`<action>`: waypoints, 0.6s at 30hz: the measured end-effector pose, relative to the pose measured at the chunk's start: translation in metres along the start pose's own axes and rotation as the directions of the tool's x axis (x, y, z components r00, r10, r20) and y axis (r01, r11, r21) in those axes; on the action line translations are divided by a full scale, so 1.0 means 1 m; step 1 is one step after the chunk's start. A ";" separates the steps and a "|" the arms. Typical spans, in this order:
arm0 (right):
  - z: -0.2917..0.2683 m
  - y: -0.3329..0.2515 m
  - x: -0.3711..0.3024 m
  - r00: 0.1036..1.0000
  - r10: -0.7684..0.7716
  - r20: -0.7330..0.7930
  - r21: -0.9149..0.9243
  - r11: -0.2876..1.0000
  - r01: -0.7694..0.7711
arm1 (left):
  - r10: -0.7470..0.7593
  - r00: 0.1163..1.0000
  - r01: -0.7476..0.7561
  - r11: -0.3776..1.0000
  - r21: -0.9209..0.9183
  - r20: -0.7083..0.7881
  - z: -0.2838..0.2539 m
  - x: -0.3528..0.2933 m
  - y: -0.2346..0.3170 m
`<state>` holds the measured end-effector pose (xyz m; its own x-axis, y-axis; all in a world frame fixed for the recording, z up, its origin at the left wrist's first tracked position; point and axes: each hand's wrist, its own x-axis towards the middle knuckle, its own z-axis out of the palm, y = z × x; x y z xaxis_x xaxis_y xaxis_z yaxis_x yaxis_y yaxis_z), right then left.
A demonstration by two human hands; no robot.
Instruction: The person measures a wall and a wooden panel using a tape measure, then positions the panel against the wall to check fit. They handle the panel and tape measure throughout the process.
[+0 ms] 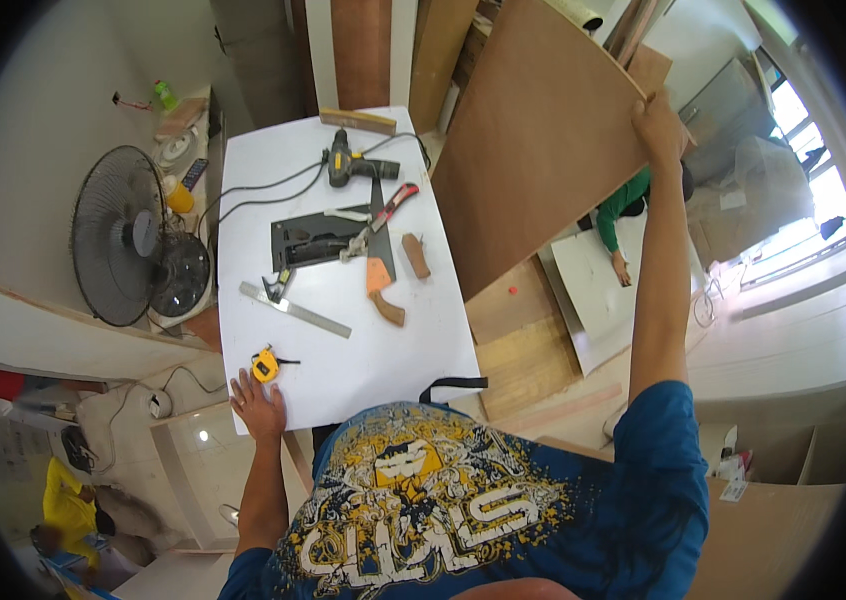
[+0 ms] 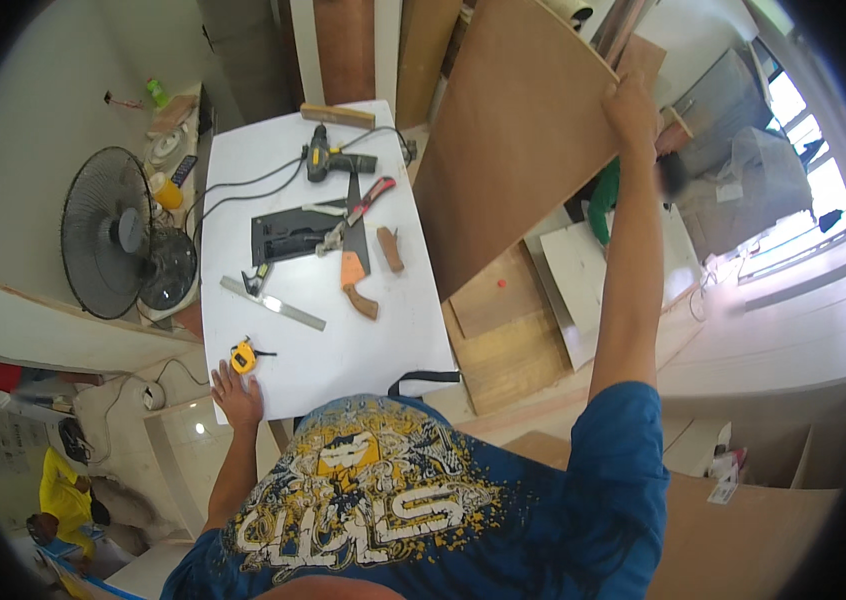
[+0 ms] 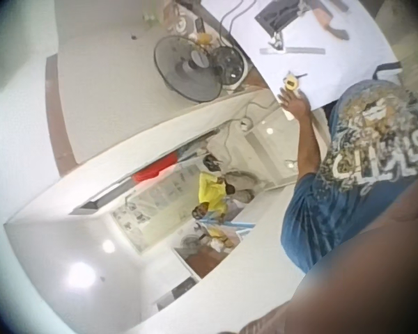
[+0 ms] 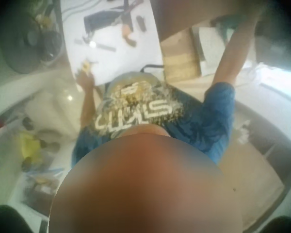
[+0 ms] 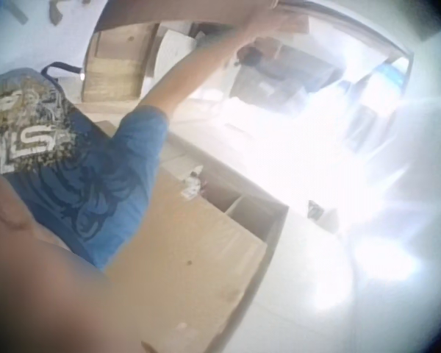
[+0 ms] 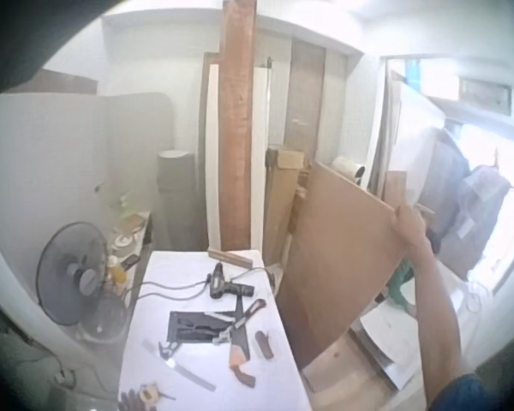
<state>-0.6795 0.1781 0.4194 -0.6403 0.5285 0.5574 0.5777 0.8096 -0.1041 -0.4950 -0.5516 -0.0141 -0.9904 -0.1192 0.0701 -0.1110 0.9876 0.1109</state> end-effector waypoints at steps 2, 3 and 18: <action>0.005 0.000 -0.005 1.000 -0.004 -0.029 -0.131 0.991 0.000 | 0.001 1.000 -0.001 1.000 -0.004 0.026 -0.009 -0.002 0.004; 0.007 0.001 -0.003 0.998 -0.014 -0.058 -0.195 0.981 0.003 | 0.006 1.000 -0.006 1.000 -0.004 0.013 -0.007 0.004 0.006; 0.017 0.035 -0.008 0.993 -0.089 -0.083 -0.197 0.978 0.072 | 0.102 0.994 -0.105 0.985 -0.134 -0.031 -0.002 -0.004 0.001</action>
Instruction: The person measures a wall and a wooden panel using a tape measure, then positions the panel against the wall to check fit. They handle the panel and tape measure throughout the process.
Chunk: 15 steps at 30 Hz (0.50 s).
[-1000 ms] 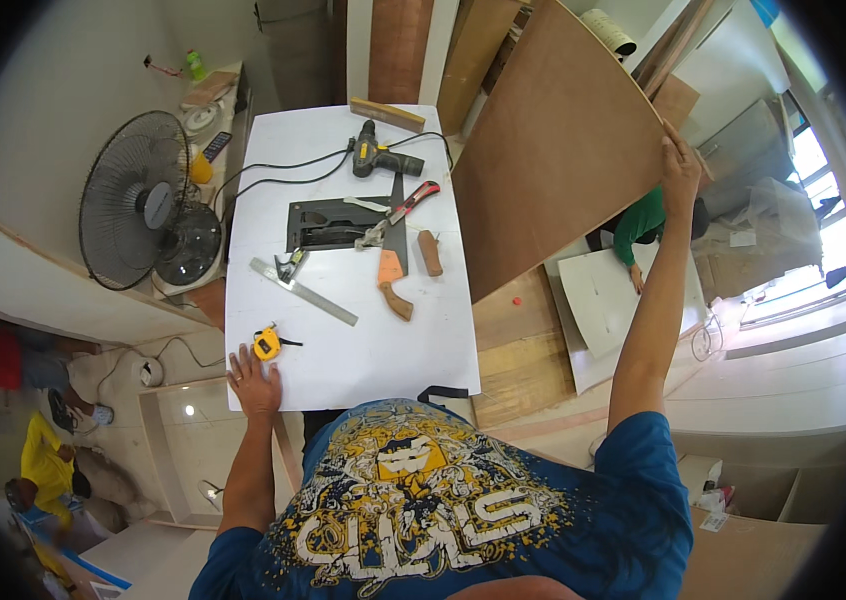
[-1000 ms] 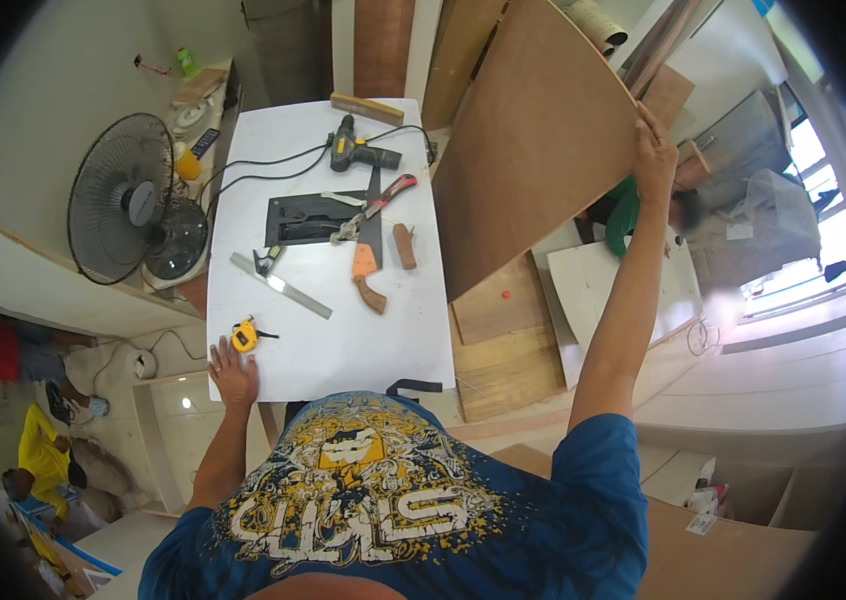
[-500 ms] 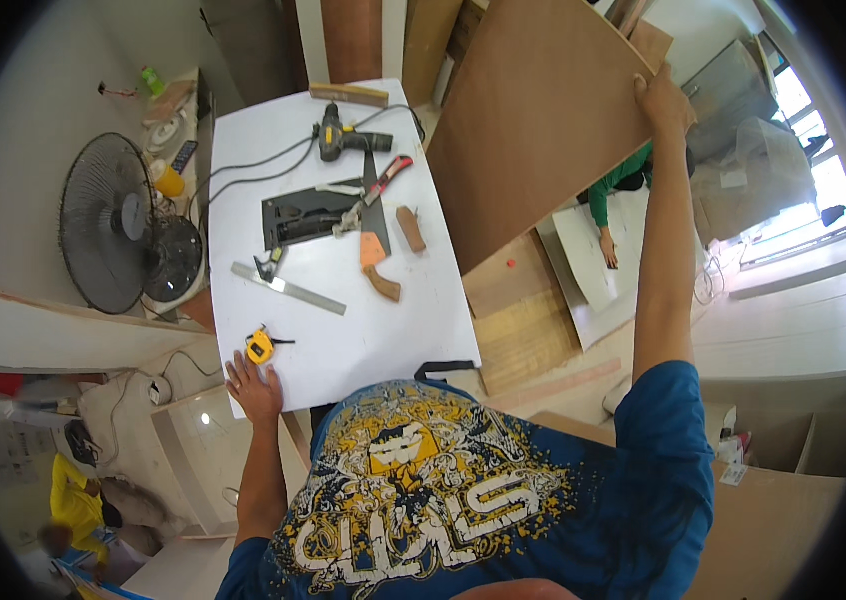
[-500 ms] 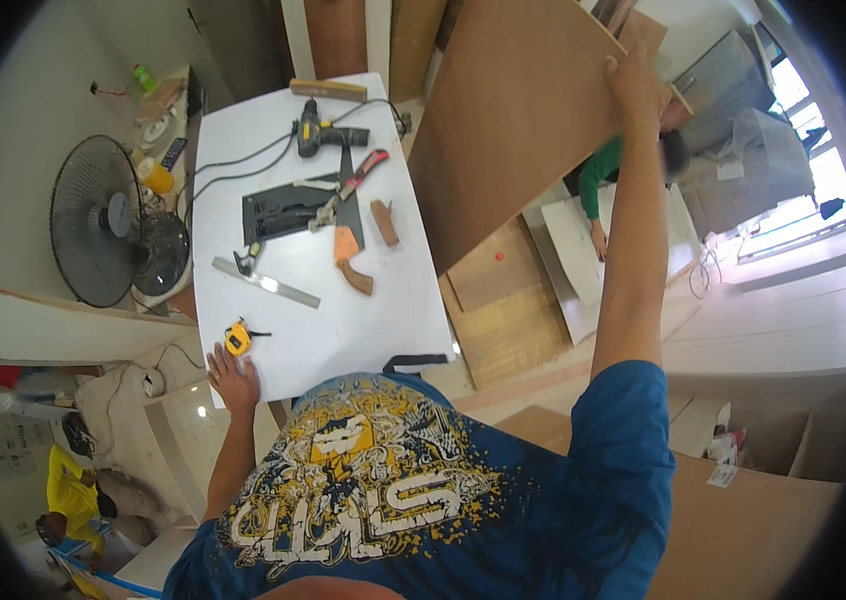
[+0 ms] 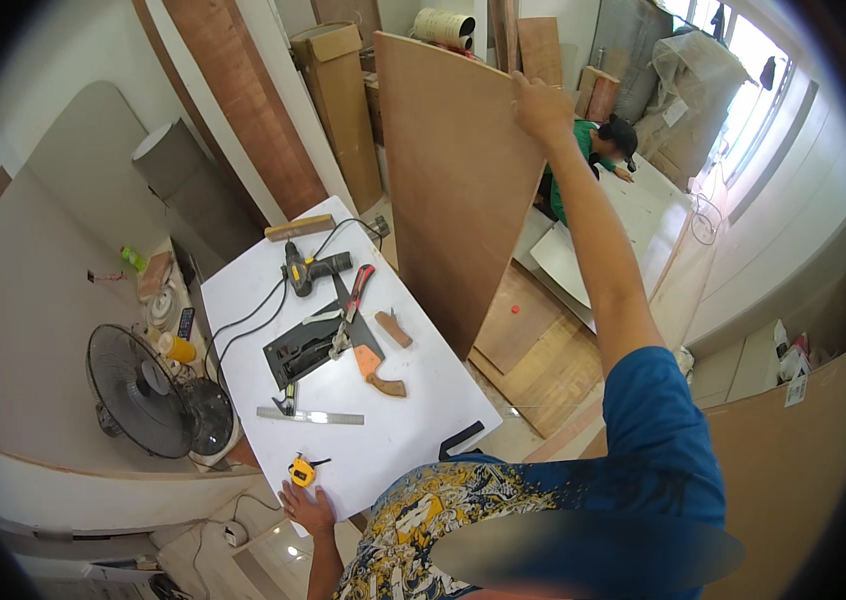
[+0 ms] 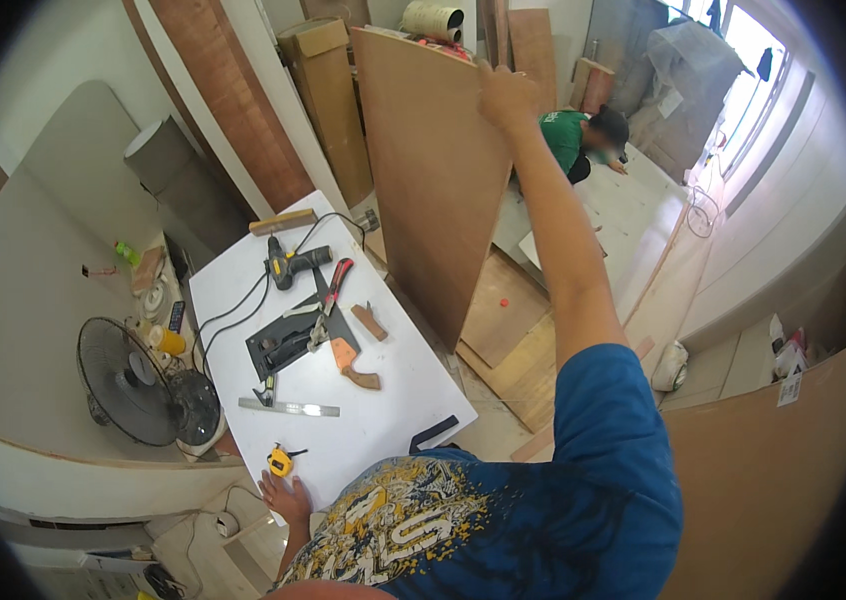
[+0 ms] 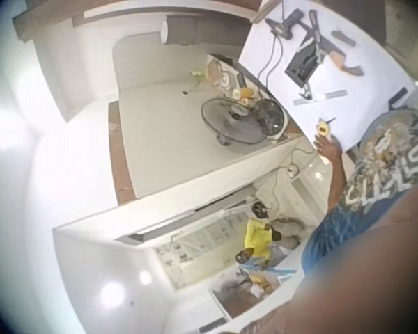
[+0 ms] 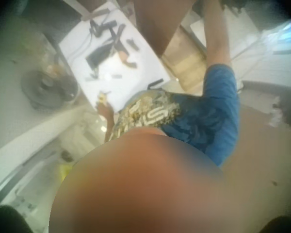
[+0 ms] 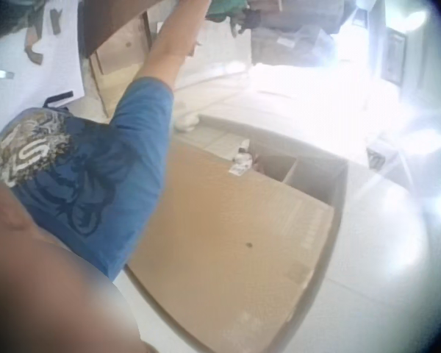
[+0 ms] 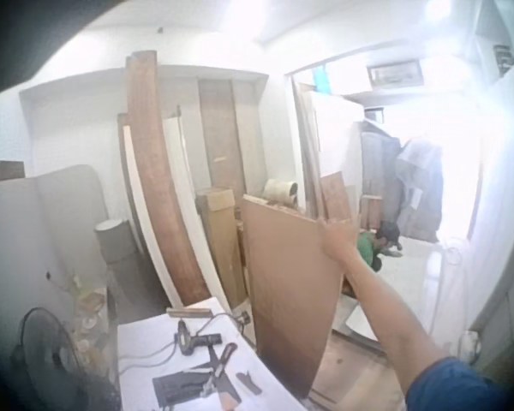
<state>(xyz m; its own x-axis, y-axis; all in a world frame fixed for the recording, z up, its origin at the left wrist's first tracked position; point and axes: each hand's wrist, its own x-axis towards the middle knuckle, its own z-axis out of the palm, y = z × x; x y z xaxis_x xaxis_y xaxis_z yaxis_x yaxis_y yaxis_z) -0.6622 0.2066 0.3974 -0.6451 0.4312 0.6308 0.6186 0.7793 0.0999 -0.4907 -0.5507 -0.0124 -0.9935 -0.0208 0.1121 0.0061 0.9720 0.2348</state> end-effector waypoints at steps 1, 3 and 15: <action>-0.002 -0.001 0.002 1.000 0.001 -0.018 -0.009 1.000 -0.001 | 0.029 0.999 -0.028 0.996 -0.081 0.014 -0.003 0.003 -0.011; -0.008 -0.011 0.002 1.000 -0.003 -0.002 0.043 0.999 0.003 | 0.016 1.000 -0.020 0.960 -0.278 -0.017 -0.009 0.026 -0.029; -0.031 -0.041 -0.012 0.998 -0.038 -0.043 0.110 0.993 0.043 | 0.560 0.559 -0.441 -0.424 -0.791 -0.612 -0.427 0.049 0.289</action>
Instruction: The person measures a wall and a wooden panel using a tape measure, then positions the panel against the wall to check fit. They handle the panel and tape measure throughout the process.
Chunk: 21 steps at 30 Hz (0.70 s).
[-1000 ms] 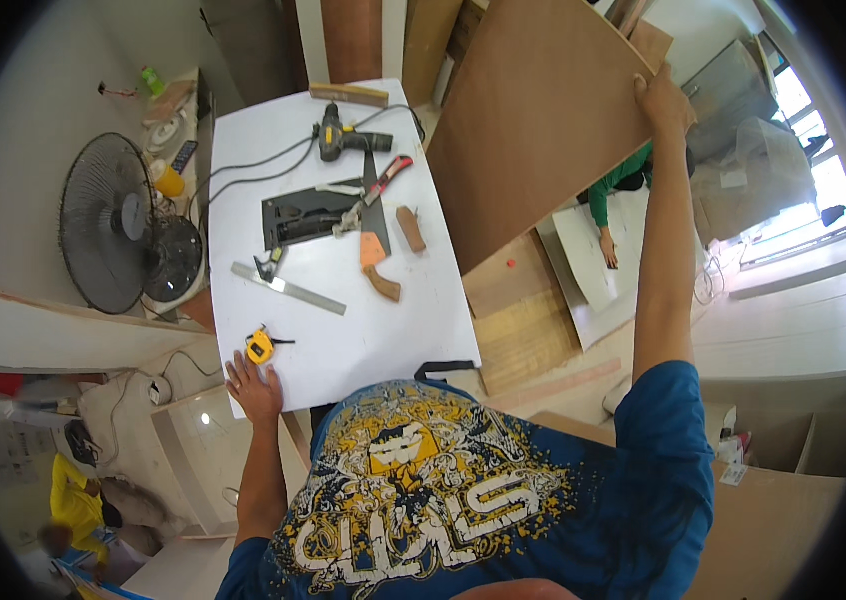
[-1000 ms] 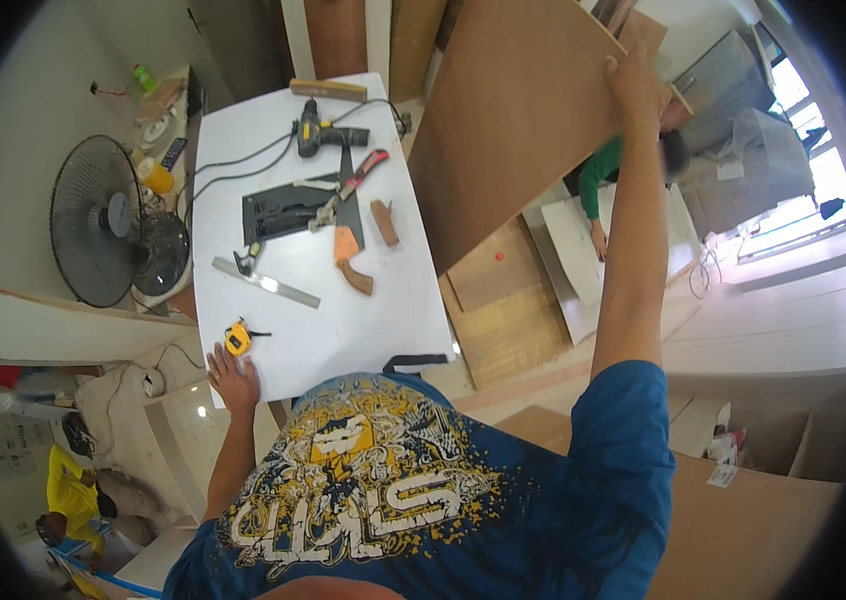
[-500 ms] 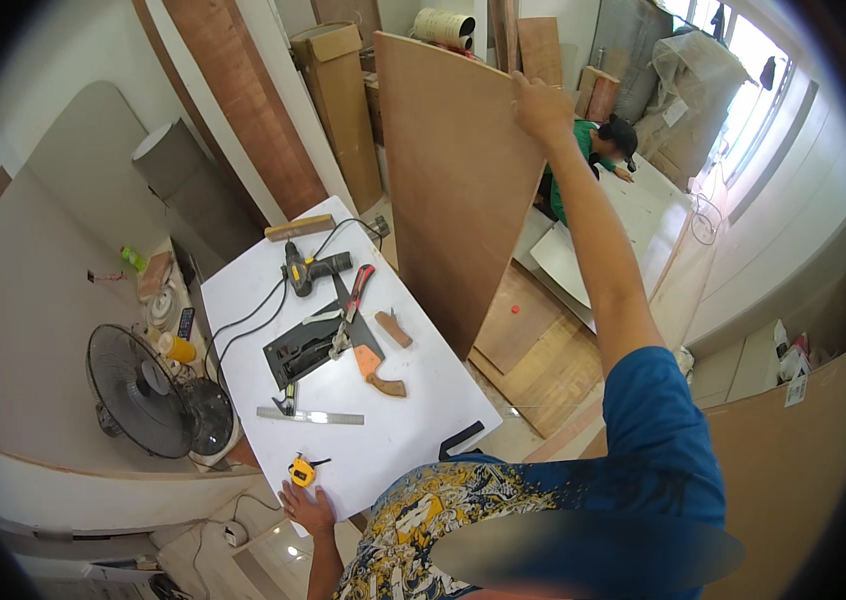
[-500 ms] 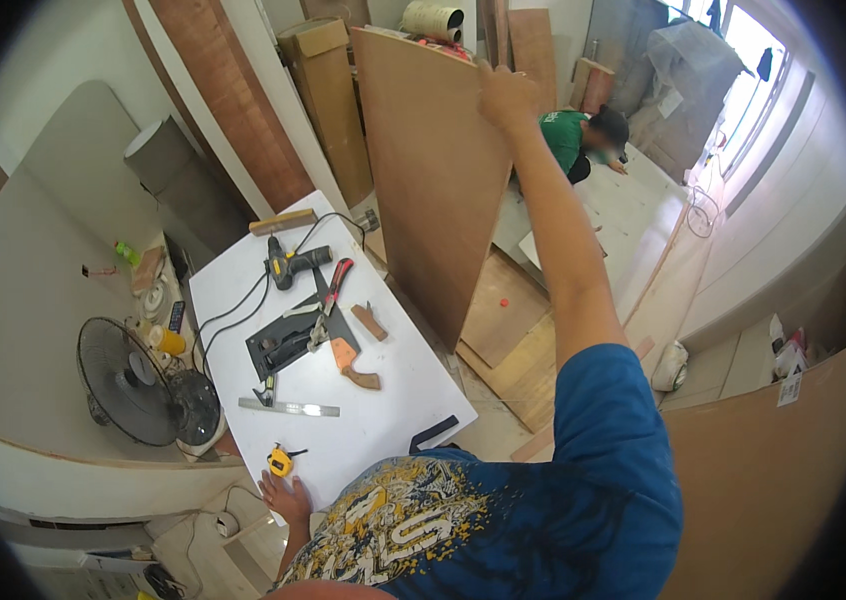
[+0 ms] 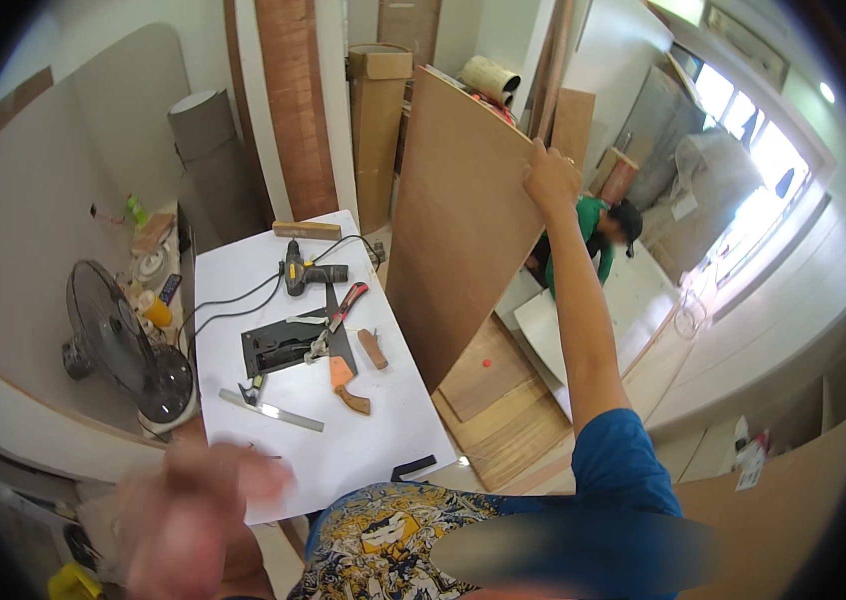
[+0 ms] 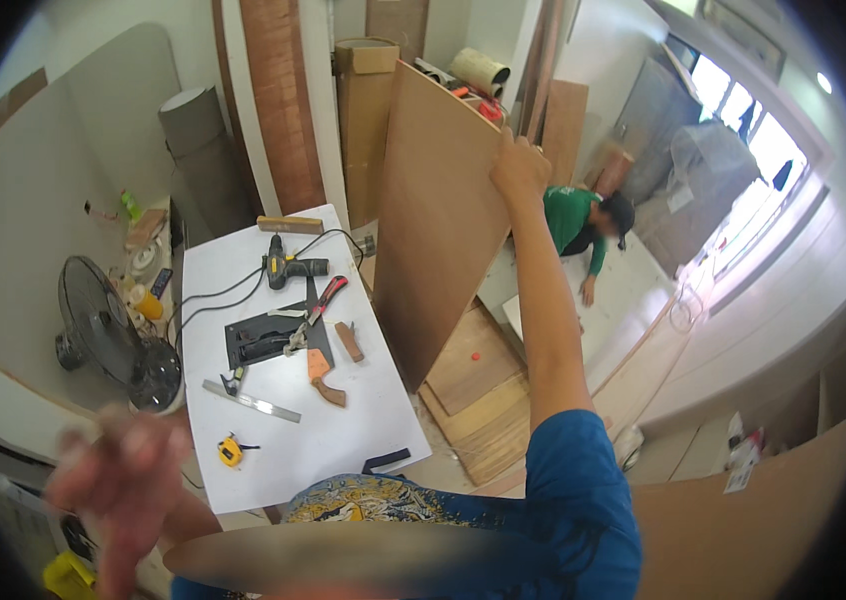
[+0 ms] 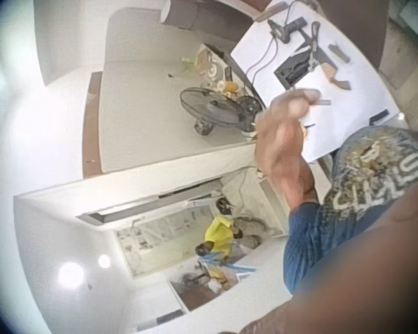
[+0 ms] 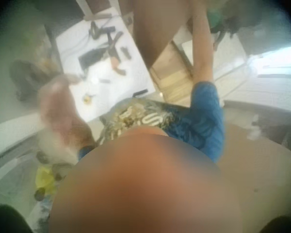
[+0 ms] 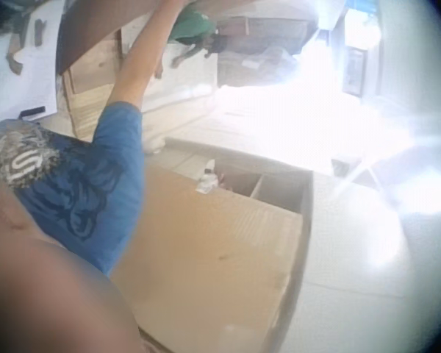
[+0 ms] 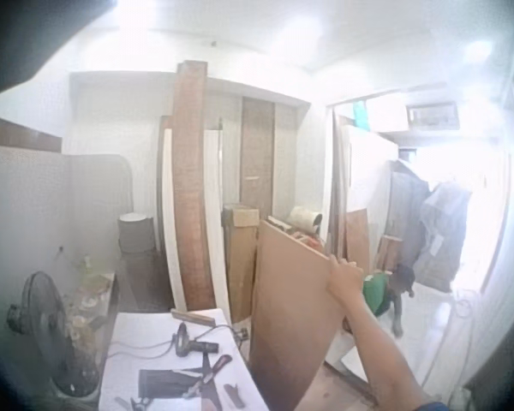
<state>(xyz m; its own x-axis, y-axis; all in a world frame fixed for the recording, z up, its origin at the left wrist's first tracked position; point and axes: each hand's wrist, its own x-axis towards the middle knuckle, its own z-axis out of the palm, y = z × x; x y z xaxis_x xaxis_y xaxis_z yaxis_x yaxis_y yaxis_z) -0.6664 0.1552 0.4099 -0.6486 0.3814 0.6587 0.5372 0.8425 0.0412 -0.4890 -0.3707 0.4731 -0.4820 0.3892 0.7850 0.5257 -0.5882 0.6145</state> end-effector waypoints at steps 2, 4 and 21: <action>-0.010 -0.013 0.008 0.999 -0.036 0.016 -0.017 0.999 0.036 | -0.268 0.946 0.319 0.862 -0.393 0.182 0.000 0.005 0.053; -0.003 0.012 -0.007 0.998 0.008 0.057 -0.065 0.998 -0.004 | -0.592 0.753 0.649 0.595 -0.475 0.287 -0.017 -0.008 0.092; -0.008 -0.004 -0.008 0.998 -0.053 -0.040 -0.073 0.996 0.050 | -0.386 0.856 0.515 0.698 -0.497 0.344 -0.014 -0.023 0.054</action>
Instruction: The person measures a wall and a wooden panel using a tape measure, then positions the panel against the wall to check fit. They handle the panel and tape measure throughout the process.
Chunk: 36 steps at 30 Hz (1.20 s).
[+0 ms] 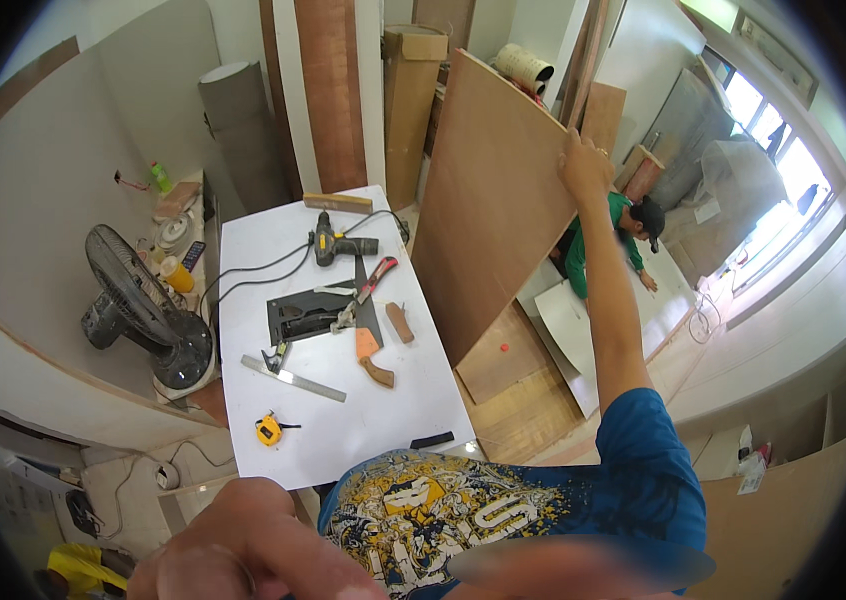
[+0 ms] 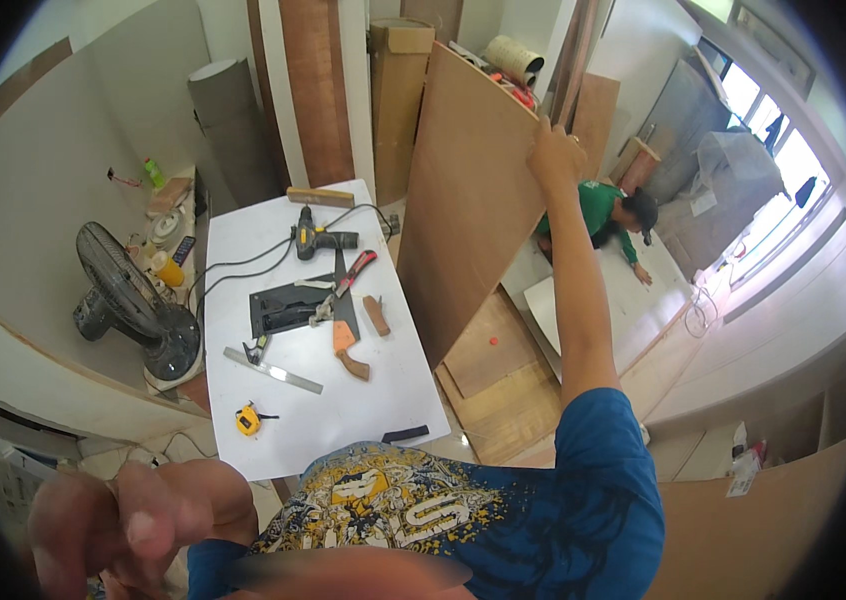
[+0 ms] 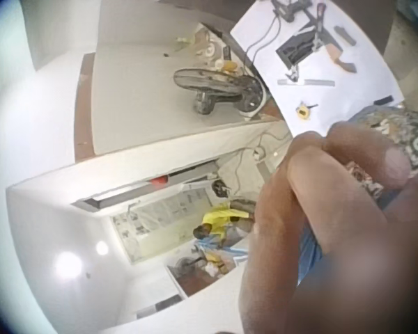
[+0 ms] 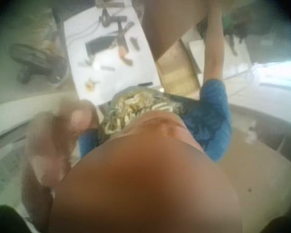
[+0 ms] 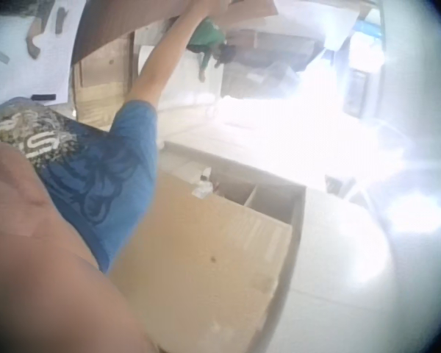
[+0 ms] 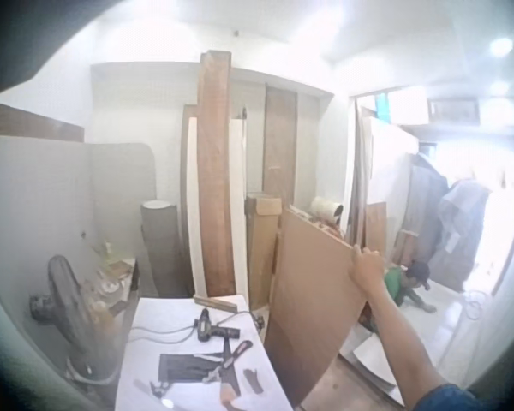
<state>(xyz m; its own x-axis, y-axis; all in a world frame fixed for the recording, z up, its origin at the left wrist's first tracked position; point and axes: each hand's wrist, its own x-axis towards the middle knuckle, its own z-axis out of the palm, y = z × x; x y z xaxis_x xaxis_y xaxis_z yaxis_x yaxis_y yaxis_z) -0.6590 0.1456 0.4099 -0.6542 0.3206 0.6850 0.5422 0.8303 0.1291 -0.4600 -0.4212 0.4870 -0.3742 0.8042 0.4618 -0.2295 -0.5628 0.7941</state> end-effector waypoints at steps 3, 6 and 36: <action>-0.010 0.004 0.009 0.998 -0.032 -0.048 -0.009 0.999 0.032 | 0.026 1.000 -0.026 1.000 0.011 -0.016 0.007 -0.008 0.003; -0.006 -0.009 0.007 1.000 0.003 0.005 -0.009 1.000 -0.003 | 0.017 0.999 -0.015 0.999 0.041 -0.040 0.012 -0.016 0.009; -0.005 -0.029 0.020 0.949 0.119 0.292 -0.005 0.992 -0.123 | 0.153 -0.113 0.981 -0.142 -0.135 -0.982 -0.180 -0.293 -0.311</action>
<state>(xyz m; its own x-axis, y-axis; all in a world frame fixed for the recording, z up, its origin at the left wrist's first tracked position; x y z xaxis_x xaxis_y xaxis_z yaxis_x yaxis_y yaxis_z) -0.6858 0.1257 0.4236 -0.7103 0.5361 0.4561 0.6210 0.7824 0.0475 -0.4407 -0.5159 0.0340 -0.8751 -0.3647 -0.3182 -0.4556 0.8427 0.2870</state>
